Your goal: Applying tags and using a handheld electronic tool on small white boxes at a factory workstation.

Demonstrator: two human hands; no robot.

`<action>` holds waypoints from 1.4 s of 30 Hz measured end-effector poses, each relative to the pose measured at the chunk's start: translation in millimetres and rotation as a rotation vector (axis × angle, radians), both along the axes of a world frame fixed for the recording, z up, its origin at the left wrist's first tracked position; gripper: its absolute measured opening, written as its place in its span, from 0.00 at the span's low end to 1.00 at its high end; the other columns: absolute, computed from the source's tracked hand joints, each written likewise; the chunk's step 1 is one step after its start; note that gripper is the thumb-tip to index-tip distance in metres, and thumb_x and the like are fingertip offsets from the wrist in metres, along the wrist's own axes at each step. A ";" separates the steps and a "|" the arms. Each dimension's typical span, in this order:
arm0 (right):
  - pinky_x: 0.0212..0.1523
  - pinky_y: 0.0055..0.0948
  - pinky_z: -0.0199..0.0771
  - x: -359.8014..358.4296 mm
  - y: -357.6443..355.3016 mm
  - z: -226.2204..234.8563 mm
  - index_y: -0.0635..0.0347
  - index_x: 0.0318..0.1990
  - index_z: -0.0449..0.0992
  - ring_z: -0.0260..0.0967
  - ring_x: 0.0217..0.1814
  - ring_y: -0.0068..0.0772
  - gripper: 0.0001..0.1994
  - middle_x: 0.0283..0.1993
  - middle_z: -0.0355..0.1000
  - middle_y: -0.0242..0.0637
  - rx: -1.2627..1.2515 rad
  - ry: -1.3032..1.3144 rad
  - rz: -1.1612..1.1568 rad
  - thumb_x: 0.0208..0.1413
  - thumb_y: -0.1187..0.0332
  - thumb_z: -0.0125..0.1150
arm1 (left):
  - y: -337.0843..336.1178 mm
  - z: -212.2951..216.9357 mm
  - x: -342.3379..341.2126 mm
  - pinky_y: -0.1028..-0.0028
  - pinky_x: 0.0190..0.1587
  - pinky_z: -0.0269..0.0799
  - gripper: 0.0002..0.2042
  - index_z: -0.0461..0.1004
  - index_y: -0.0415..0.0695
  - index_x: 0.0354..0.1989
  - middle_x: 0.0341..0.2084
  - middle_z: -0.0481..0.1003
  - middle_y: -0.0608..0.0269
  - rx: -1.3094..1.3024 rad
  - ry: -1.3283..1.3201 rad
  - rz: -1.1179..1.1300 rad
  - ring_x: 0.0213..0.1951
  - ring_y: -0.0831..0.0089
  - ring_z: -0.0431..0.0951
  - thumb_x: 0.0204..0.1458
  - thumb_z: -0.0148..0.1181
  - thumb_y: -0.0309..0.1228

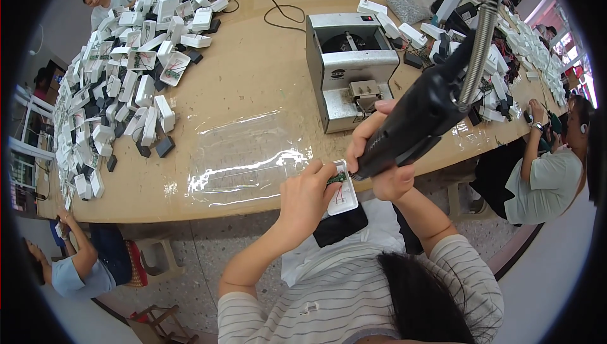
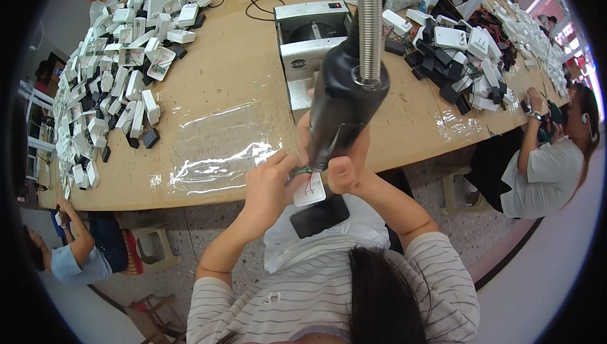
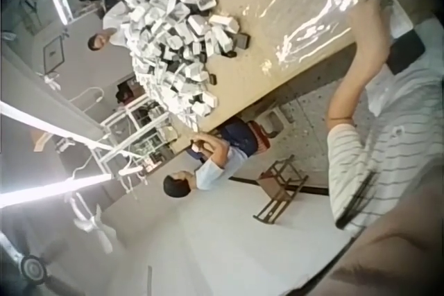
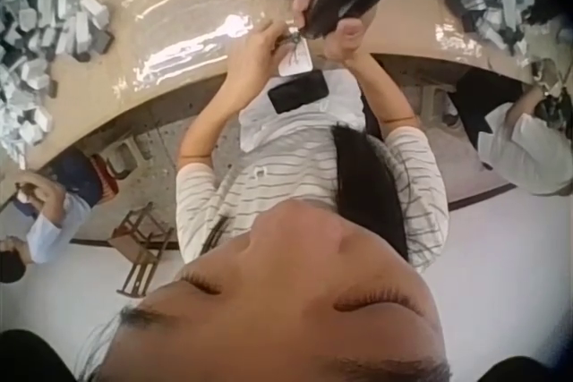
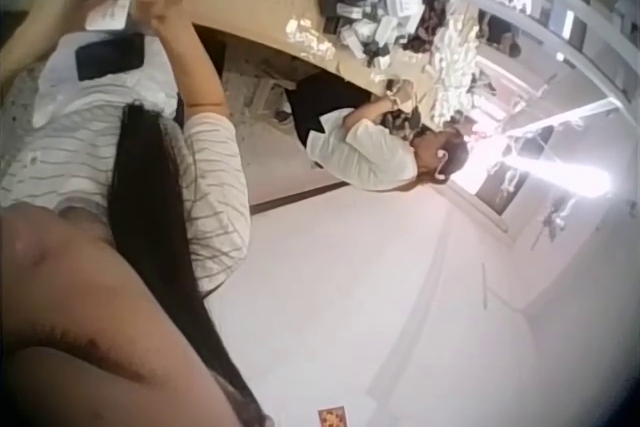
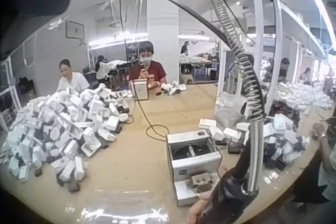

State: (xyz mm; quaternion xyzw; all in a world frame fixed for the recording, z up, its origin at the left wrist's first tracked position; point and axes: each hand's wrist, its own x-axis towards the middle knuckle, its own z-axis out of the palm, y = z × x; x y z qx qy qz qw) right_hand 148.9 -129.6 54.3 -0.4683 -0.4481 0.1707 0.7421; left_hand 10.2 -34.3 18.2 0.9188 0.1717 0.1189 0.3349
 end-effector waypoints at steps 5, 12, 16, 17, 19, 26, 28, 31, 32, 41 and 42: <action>0.24 0.25 0.72 -4.5 1.7 -11.7 0.61 0.65 0.50 0.67 0.22 0.26 0.52 0.34 0.64 0.37 -0.020 0.031 0.009 0.52 0.21 0.48 | -0.5 1.0 0.5 0.55 0.28 0.69 0.09 0.75 0.47 0.38 0.30 0.72 0.59 0.001 0.014 0.008 0.29 0.51 0.79 0.52 0.68 0.32; 0.24 0.25 0.72 -9.9 4.8 -19.8 0.61 0.64 0.52 0.67 0.22 0.25 0.50 0.33 0.65 0.37 0.005 0.054 -0.056 0.52 0.22 0.49 | -0.3 -0.3 -0.7 0.55 0.28 0.69 0.09 0.75 0.47 0.38 0.29 0.72 0.59 0.002 -0.010 0.005 0.29 0.51 0.79 0.51 0.69 0.32; 0.24 0.25 0.72 -10.8 5.5 -20.8 0.61 0.64 0.52 0.67 0.22 0.26 0.50 0.33 0.65 0.37 0.013 0.068 -0.045 0.52 0.22 0.51 | -0.4 0.5 -0.7 0.55 0.28 0.69 0.09 0.76 0.47 0.38 0.29 0.72 0.59 0.009 -0.008 0.008 0.28 0.52 0.79 0.51 0.69 0.32; 0.24 0.25 0.72 -10.9 5.8 -20.8 0.61 0.64 0.52 0.67 0.22 0.26 0.50 0.33 0.65 0.37 0.015 0.082 -0.037 0.52 0.23 0.51 | -0.2 0.3 -0.7 0.55 0.28 0.69 0.09 0.76 0.47 0.38 0.29 0.72 0.59 0.008 -0.008 0.008 0.28 0.52 0.79 0.51 0.69 0.32; 0.24 0.25 0.73 -9.7 4.9 -22.3 0.60 0.64 0.52 0.67 0.22 0.26 0.50 0.33 0.65 0.37 0.009 0.072 -0.036 0.52 0.23 0.52 | -0.2 0.0 -0.1 0.55 0.28 0.70 0.09 0.76 0.47 0.38 0.29 0.71 0.59 0.010 -0.003 0.006 0.28 0.52 0.79 0.51 0.69 0.32; 0.25 0.27 0.74 -9.3 3.4 -23.7 0.60 0.64 0.51 0.67 0.23 0.27 0.51 0.34 0.64 0.37 0.007 0.067 -0.014 0.52 0.22 0.51 | 0.7 -1.9 -0.4 0.55 0.28 0.70 0.09 0.76 0.47 0.38 0.29 0.71 0.59 0.017 -0.017 0.001 0.28 0.52 0.79 0.51 0.69 0.32; 0.26 0.27 0.74 -8.2 2.2 -17.6 0.60 0.65 0.50 0.67 0.23 0.27 0.51 0.34 0.64 0.37 0.005 0.060 -0.009 0.52 0.22 0.51 | 0.4 -1.9 -0.4 0.55 0.28 0.70 0.09 0.75 0.47 0.38 0.29 0.72 0.59 0.015 -0.010 0.003 0.28 0.52 0.79 0.51 0.68 0.32; 0.26 0.28 0.74 -8.1 2.3 -14.8 0.60 0.65 0.49 0.68 0.23 0.28 0.51 0.35 0.64 0.37 0.002 0.063 -0.014 0.53 0.22 0.49 | 0.1 -0.9 -0.3 0.56 0.28 0.70 0.09 0.75 0.48 0.38 0.29 0.72 0.59 0.028 -0.025 0.001 0.28 0.52 0.79 0.51 0.68 0.32; 0.26 0.29 0.74 -8.2 2.4 -14.5 0.61 0.65 0.48 0.68 0.23 0.28 0.51 0.35 0.63 0.37 0.000 0.073 -0.022 0.54 0.22 0.48 | 0.1 -0.8 -0.3 0.56 0.28 0.70 0.09 0.75 0.48 0.38 0.29 0.72 0.59 0.028 -0.025 0.001 0.28 0.52 0.79 0.51 0.68 0.32; 0.24 0.29 0.73 -2.7 3.4 -22.6 0.61 0.66 0.47 0.67 0.21 0.29 0.48 0.33 0.62 0.37 0.018 0.114 -0.072 0.57 0.25 0.46 | -1.2 -3.7 -1.2 0.55 0.27 0.70 0.09 0.75 0.48 0.37 0.29 0.72 0.60 0.015 -0.009 -0.004 0.28 0.52 0.79 0.52 0.68 0.32; 0.24 0.29 0.73 -2.4 3.8 -22.3 0.61 0.66 0.47 0.67 0.21 0.29 0.48 0.33 0.62 0.37 0.018 0.114 -0.073 0.57 0.25 0.46 | -1.3 -3.0 -1.0 0.55 0.27 0.70 0.09 0.75 0.48 0.37 0.29 0.71 0.60 0.020 -0.008 -0.002 0.28 0.52 0.79 0.52 0.68 0.33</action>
